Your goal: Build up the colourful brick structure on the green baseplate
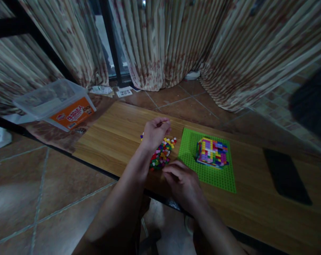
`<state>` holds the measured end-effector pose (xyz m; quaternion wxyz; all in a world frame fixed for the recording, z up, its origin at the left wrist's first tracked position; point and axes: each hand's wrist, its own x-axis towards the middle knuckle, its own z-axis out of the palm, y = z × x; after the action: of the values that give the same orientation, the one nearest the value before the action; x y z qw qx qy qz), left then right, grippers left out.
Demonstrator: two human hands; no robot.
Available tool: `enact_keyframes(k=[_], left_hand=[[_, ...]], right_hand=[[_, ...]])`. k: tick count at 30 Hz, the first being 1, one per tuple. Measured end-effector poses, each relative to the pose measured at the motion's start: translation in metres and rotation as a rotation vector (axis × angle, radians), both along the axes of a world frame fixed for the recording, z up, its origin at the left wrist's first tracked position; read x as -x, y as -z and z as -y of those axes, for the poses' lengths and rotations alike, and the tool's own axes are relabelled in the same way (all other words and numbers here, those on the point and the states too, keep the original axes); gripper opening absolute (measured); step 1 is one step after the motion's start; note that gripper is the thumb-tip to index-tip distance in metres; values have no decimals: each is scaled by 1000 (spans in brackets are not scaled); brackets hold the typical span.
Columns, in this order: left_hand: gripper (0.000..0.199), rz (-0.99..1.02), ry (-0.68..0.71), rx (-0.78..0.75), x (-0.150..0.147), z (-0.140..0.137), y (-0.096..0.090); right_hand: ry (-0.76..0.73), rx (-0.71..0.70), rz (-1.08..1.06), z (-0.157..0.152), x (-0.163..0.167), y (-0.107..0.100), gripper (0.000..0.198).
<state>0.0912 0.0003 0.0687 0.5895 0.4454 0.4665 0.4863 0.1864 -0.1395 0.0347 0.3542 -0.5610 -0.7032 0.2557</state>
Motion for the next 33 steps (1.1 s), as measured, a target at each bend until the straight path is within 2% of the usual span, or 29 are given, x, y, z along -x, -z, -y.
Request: enact_keyframes(k=[8,20,26,33], left_hand=[[13,2,22,2,0,1,-1],[16,-4,40,-2,-4,3,2],[18,-25,41,-5,-5,4,1],[19,-71,97,-26,-11,6,6]], right_hand=[[29,-89,155,-8,15,17,20],[47,-87,293,-14,24,27,18],[94,-98,147,-9,16,13,16],[256,-122,13,0,-22,-14,17]])
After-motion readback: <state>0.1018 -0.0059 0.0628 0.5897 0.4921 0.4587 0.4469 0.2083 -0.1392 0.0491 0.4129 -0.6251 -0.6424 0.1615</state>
